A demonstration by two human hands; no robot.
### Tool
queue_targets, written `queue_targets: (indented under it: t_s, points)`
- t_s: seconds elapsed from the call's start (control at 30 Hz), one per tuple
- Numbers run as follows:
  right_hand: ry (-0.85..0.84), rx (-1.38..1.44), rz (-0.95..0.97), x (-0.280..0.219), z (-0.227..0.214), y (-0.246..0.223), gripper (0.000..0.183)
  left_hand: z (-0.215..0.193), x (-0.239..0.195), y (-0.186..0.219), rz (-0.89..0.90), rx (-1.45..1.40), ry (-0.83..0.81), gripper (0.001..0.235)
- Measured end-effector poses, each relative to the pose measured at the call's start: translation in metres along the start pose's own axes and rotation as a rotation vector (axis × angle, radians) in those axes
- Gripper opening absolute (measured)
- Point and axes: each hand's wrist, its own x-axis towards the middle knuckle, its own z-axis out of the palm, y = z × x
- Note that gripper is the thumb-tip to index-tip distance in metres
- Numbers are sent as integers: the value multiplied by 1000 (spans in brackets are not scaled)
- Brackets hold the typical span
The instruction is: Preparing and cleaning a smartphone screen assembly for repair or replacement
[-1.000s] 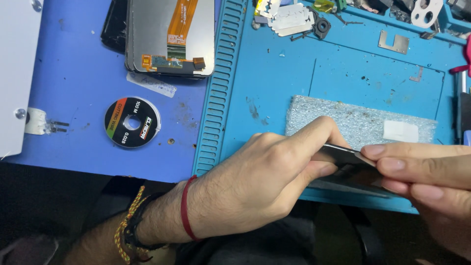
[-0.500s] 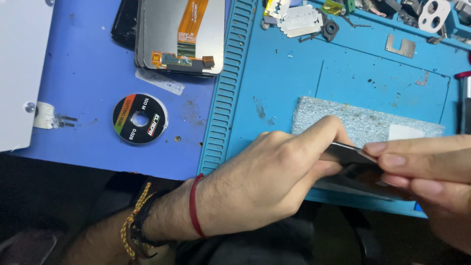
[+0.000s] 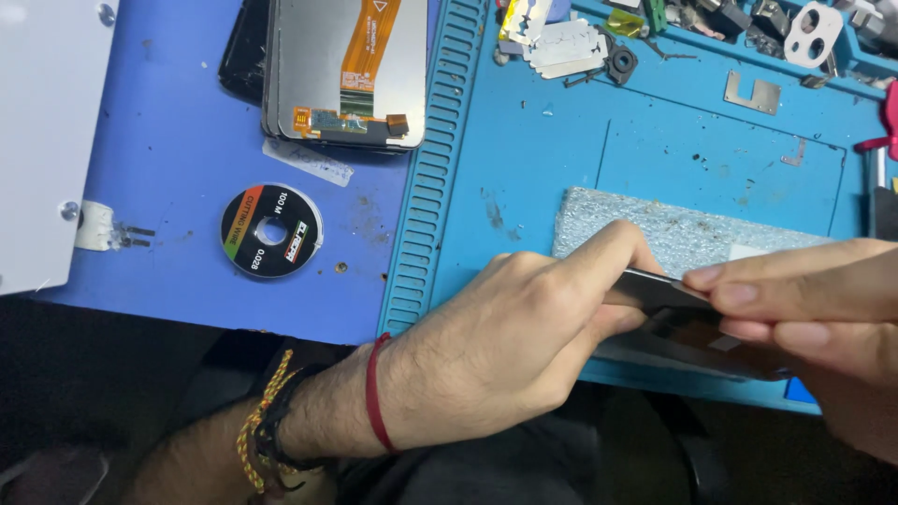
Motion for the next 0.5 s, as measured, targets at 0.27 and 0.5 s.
queue_targets:
  t_s: [0.27,0.5]
  points:
    - [-14,13,-77,-5,-8,21,20,-2,1,0,-22,13,-2,18]
    - [-125,-80,-314,-16,-23,34,20,1,1,-1,-27,34,-1,19]
